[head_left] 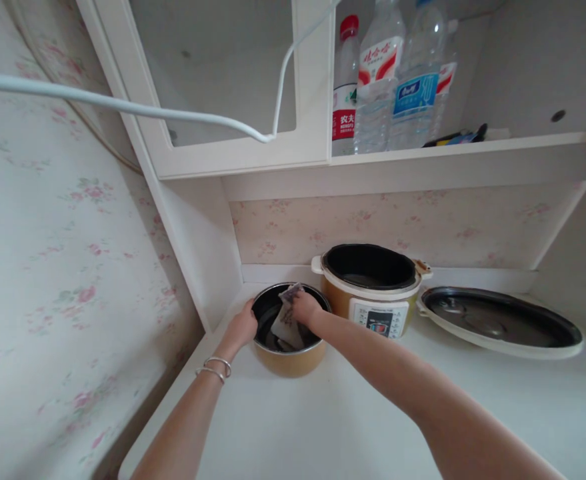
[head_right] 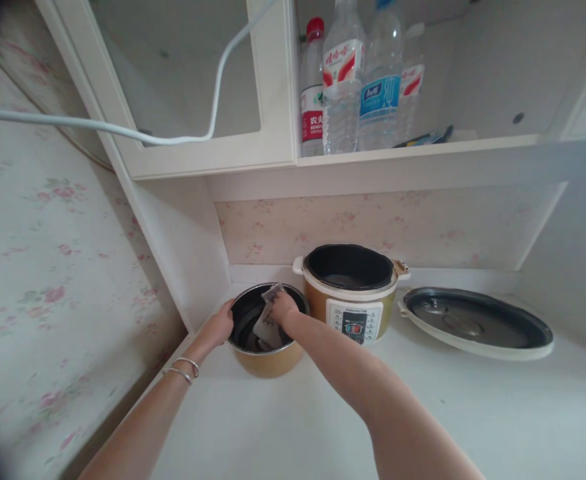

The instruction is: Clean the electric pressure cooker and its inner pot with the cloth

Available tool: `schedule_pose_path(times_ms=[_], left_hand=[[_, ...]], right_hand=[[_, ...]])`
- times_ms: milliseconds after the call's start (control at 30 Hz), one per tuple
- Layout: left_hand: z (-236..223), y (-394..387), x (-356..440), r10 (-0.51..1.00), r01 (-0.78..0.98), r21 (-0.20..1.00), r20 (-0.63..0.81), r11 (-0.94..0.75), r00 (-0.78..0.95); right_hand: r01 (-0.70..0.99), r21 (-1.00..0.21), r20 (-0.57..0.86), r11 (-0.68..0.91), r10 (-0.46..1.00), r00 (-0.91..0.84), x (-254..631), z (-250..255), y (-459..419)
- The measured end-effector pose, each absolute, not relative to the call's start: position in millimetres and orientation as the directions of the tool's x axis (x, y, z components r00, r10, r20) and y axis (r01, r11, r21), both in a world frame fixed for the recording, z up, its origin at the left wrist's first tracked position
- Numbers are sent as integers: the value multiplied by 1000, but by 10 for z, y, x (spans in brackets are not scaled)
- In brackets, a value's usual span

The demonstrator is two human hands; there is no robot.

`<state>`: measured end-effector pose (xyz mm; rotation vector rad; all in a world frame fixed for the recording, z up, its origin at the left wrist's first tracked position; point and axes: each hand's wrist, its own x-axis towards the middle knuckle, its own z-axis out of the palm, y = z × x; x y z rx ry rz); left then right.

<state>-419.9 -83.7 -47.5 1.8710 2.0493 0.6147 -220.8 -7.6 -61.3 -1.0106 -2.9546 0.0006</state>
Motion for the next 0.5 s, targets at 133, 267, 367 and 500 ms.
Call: schedule_pose_path(times_ms=[133,267,367,500], left_hand=[[-485,-825,-4208,992,854,518,65,57,-106],[-492,-818,-4210,990,848,527,79,55,-114],[-492,-814,-4204,989,860,505,64,80,-130],[-480,-827,-4183,989,871,482,61,92,-138]], right_hand=[[470,212,-77,857,495,-866,-2360,-571,-40],[416,251,-133,874,457,-879,-2439,-489,-31],[522,222,-124,824,555,-823,-2451,-463,-85],[737,95,-183,669,739,-648,-2458,-442,-152]])
